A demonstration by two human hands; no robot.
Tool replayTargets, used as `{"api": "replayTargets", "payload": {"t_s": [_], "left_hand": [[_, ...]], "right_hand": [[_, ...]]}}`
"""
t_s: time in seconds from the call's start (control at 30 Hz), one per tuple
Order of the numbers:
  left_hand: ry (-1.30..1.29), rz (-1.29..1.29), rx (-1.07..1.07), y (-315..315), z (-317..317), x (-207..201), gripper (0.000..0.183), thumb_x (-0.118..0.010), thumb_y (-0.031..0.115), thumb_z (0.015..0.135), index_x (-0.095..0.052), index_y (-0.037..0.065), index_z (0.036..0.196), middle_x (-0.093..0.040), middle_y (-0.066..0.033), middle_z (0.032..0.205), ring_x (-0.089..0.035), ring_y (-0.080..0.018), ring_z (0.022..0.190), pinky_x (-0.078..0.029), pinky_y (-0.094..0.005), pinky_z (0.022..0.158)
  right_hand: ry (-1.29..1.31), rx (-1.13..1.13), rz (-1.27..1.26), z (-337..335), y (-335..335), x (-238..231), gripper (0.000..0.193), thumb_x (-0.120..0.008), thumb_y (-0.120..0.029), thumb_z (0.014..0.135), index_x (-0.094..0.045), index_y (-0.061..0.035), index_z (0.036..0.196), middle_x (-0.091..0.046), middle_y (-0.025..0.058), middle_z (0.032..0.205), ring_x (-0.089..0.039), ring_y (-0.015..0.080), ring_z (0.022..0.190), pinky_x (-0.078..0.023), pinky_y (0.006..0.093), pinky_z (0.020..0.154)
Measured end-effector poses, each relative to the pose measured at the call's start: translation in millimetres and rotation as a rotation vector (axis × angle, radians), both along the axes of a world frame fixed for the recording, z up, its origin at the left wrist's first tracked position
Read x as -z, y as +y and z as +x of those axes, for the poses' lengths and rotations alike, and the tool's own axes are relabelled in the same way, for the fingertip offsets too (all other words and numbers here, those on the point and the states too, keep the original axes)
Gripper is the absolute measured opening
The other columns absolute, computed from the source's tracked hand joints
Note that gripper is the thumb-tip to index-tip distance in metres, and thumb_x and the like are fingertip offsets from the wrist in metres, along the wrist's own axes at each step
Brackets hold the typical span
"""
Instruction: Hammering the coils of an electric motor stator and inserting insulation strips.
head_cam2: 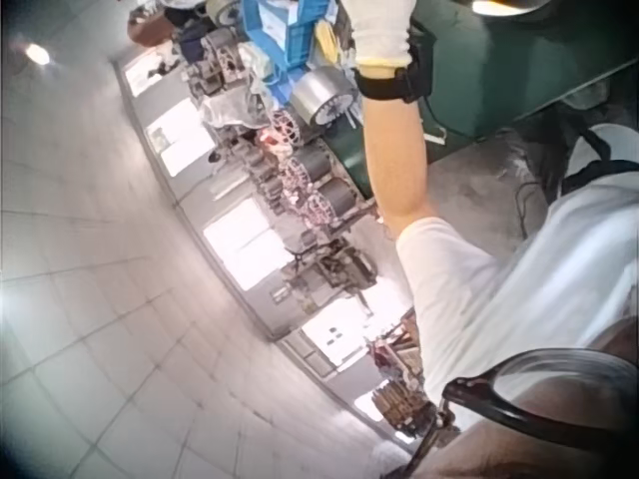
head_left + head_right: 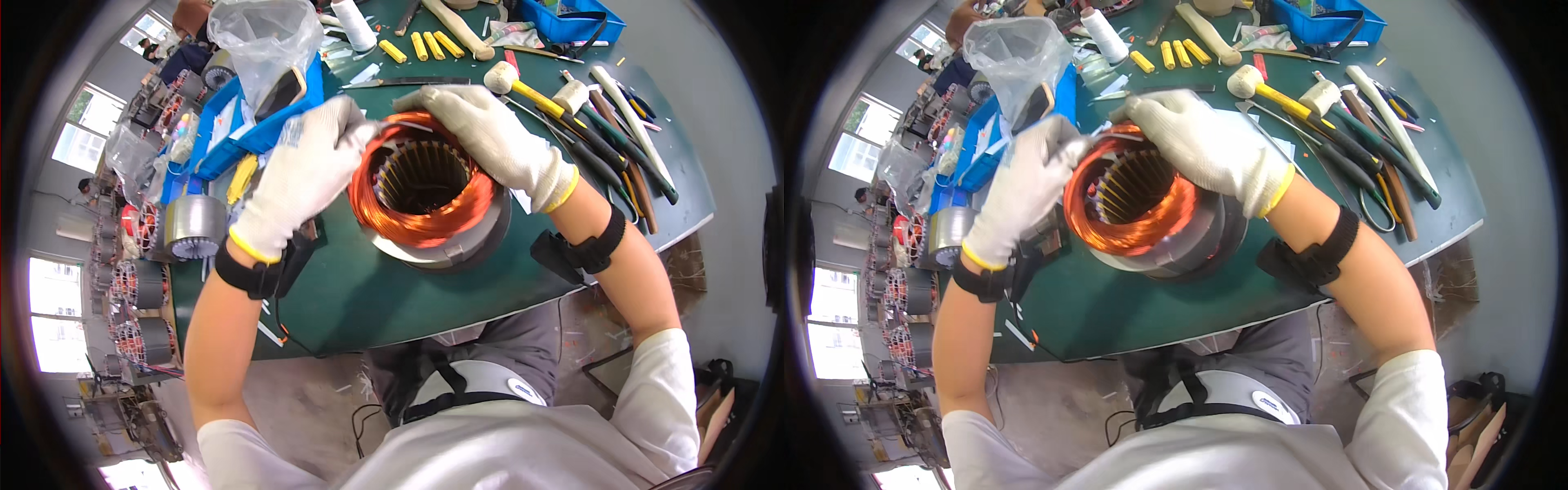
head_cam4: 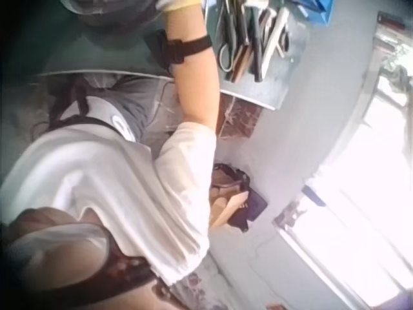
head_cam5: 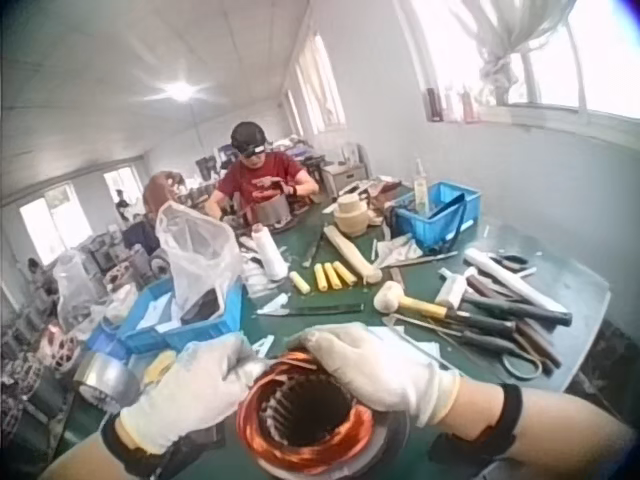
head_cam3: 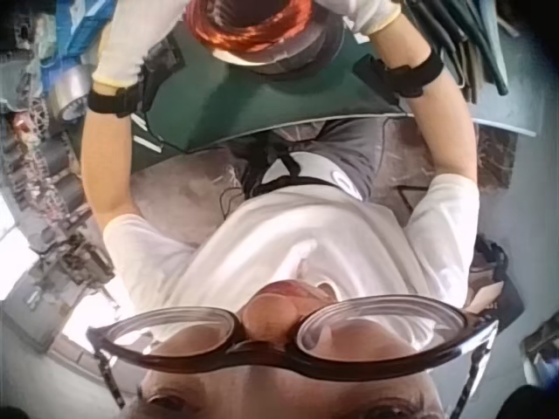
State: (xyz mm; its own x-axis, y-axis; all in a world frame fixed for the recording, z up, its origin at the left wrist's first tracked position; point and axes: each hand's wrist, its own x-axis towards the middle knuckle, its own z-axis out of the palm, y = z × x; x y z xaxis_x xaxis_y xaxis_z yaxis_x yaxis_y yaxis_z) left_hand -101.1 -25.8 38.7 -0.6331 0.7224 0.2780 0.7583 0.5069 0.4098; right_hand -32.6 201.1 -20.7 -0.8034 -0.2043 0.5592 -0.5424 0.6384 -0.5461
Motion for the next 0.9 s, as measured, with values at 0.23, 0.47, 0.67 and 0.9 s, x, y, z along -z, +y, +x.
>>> {"api": "replayTargets", "payload": {"t_s": [0.23, 0.47, 0.67, 0.9], "left_hand": [[0.107, 0.057, -0.041, 2, 15, 3, 0.020, -0.062, 0.021, 0.097, -0.057, 0.002, 0.095, -0.063, -0.0176, 0.085, -0.062, -0.0359, 0.075, -0.050, -0.0407, 0.068], [-0.218, -0.195, -0.009, -4, -5, -30, 0.034, -0.061, 0.034, 0.095, -0.062, 0.000, 0.097, -0.062, -0.0115, 0.084, -0.059, -0.0221, 0.076, -0.047, -0.0348, 0.069], [-0.333, -0.192, -0.031, -6, -4, -28, 0.030, -0.067, 0.028, 0.092, -0.064, -0.002, 0.094, -0.059, -0.0006, 0.078, -0.051, -0.0059, 0.069, -0.041, -0.0247, 0.060], [-0.422, -0.289, -0.215, 15, 20, -44, 0.030, -0.068, 0.029, 0.092, -0.065, 0.000, 0.093, -0.057, 0.0010, 0.077, -0.054, -0.0040, 0.067, -0.042, -0.0222, 0.051]], "right_hand": [[-0.156, -0.029, -0.126, 4, -6, -14, 0.043, -0.032, -0.022, 0.102, -0.064, 0.0017, 0.118, -0.067, 0.0200, 0.115, -0.064, 0.0312, 0.109, -0.047, 0.0362, 0.100], [-0.215, -0.045, -0.073, 4, -18, -35, 0.032, -0.063, -0.023, 0.091, -0.066, -0.0011, 0.114, -0.069, 0.0163, 0.105, -0.066, 0.0263, 0.104, -0.049, 0.0345, 0.095], [-0.110, -0.056, -0.129, -9, -30, -26, 0.022, -0.059, -0.015, 0.085, -0.072, -0.0034, 0.099, -0.072, 0.0156, 0.088, -0.070, 0.0311, 0.085, -0.053, 0.0401, 0.082], [-0.146, -0.016, -0.077, -9, -24, -29, 0.016, -0.060, -0.009, 0.087, -0.071, -0.0007, 0.096, -0.071, 0.0167, 0.093, -0.069, 0.0304, 0.092, -0.052, 0.0362, 0.085]]}}
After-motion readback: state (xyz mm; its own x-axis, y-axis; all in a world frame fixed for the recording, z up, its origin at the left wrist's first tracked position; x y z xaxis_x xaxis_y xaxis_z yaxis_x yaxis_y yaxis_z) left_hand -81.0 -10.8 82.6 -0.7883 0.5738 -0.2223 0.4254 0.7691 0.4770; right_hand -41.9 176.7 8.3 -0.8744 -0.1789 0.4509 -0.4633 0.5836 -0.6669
